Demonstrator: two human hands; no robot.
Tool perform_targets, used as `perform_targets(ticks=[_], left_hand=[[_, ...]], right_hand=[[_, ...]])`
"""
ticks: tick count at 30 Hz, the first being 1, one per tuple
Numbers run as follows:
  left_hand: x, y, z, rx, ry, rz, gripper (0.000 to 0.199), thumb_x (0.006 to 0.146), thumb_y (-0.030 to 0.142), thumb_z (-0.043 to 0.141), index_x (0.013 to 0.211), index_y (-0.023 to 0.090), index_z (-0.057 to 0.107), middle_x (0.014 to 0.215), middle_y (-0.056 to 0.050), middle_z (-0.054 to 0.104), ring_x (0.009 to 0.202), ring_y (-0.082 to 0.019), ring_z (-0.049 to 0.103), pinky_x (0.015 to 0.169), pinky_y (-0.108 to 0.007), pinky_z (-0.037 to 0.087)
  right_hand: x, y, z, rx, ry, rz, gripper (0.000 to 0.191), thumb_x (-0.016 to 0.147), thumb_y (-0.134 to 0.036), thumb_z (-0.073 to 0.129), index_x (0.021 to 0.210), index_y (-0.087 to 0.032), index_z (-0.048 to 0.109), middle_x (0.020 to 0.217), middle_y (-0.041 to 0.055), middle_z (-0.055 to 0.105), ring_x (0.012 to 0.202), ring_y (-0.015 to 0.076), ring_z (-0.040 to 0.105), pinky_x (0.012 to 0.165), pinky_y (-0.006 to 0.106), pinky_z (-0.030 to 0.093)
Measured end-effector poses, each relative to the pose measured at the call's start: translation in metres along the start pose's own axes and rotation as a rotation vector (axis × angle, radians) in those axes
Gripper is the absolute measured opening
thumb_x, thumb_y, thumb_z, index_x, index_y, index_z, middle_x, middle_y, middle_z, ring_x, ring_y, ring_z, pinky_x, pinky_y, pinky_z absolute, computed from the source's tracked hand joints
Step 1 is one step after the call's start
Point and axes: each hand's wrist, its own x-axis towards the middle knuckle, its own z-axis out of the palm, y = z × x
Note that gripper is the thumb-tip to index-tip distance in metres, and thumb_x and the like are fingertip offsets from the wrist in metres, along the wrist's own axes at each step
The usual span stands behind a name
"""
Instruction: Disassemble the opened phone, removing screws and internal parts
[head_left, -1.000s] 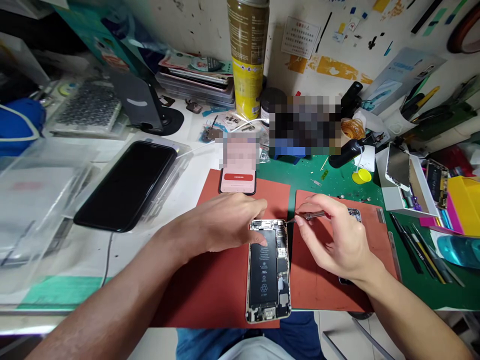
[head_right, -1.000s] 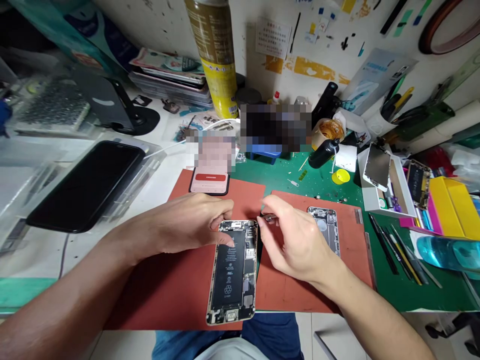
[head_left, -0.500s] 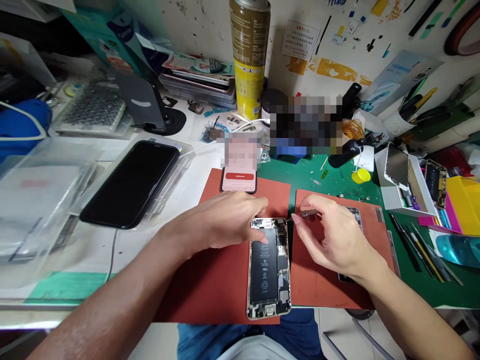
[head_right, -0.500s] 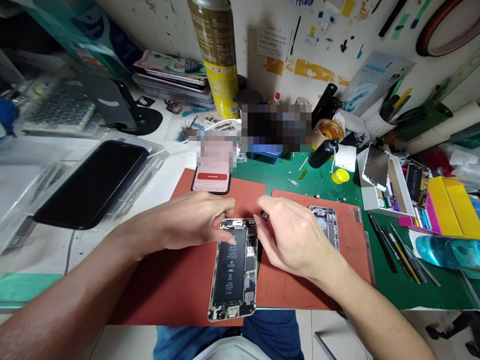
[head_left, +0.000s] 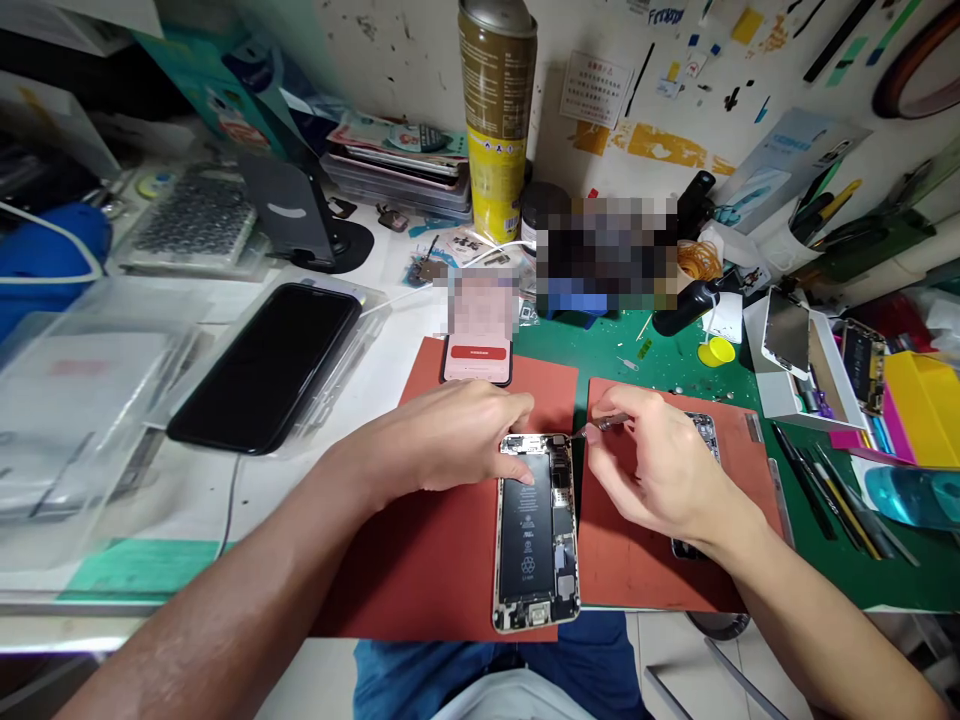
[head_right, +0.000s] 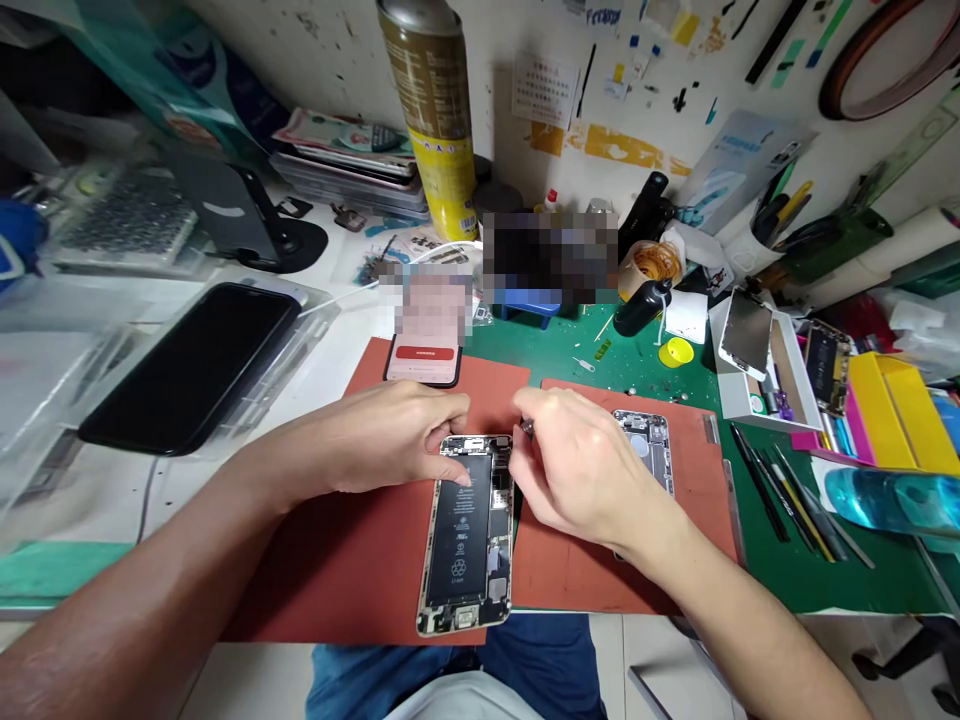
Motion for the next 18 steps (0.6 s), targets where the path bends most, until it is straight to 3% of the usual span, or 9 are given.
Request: perform_targets(ticks=[4,8,12,16,18], left_hand=[[-0.0007,-0.0017,0.0014,0.009,0.020,0.026,0.039,0.086,0.060,0.074,0.085,0.025,0.055,0.081,0.001,0.066,0.072,-0.021,0.059,0.059,-0.032,0.029],[-0.0007,-0.0016,0.0016,0.008,0.023,0.033,0.038,0.086,0.057,0.074,0.082,0.025,0.054,0.080,0.001,0.067,0.072,-0.021,0.059,0.060,-0.032,0.029],[-0.0003,-0.0002,0.0004,0.005,0.021,0.015,0.040,0.085,0.058,0.075,0.081,0.025,0.052,0.079,0.001,0.067,0.070,-0.021,0.059,0.059,-0.033,0.028],[0.0002,0.0008,-0.0010,0.007,0.002,0.004,0.042,0.084,0.058,0.075,0.078,0.025,0.050,0.075,0.001,0.065,0.066,-0.021,0.057,0.057,-0.033,0.029],[0.0001,0.0016,-0.0021,0.015,0.000,0.000,0.041,0.084,0.056,0.077,0.078,0.024,0.051,0.074,0.001,0.064,0.066,-0.021,0.057,0.057,-0.033,0.028]], right_hand=[[0.0008,0.0003,0.0010,-0.045,0.052,-0.003,0.012,0.101,-0.016,0.060,0.110,-0.019,0.053,0.077,0.0000,0.066,0.063,0.0156,0.062,0.062,0.030,0.052],[0.0016,-0.0010,0.0001,-0.002,0.026,-0.033,0.016,0.098,-0.013,0.054,0.114,-0.018,0.052,0.087,0.0049,0.069,0.075,0.0188,0.066,0.068,0.033,0.056],[-0.0001,0.0002,0.0006,-0.024,0.070,-0.004,0.016,0.100,-0.013,0.057,0.114,-0.020,0.052,0.078,-0.0008,0.065,0.061,0.0145,0.060,0.058,0.029,0.051],[-0.0020,0.0023,0.0012,-0.025,0.055,0.014,0.019,0.099,-0.016,0.055,0.117,-0.020,0.051,0.089,0.0037,0.069,0.073,0.0180,0.067,0.063,0.032,0.056],[-0.0029,0.0030,0.0020,-0.035,0.075,0.051,0.020,0.100,-0.019,0.060,0.117,-0.020,0.051,0.086,0.0022,0.068,0.069,0.0170,0.066,0.059,0.030,0.054]])
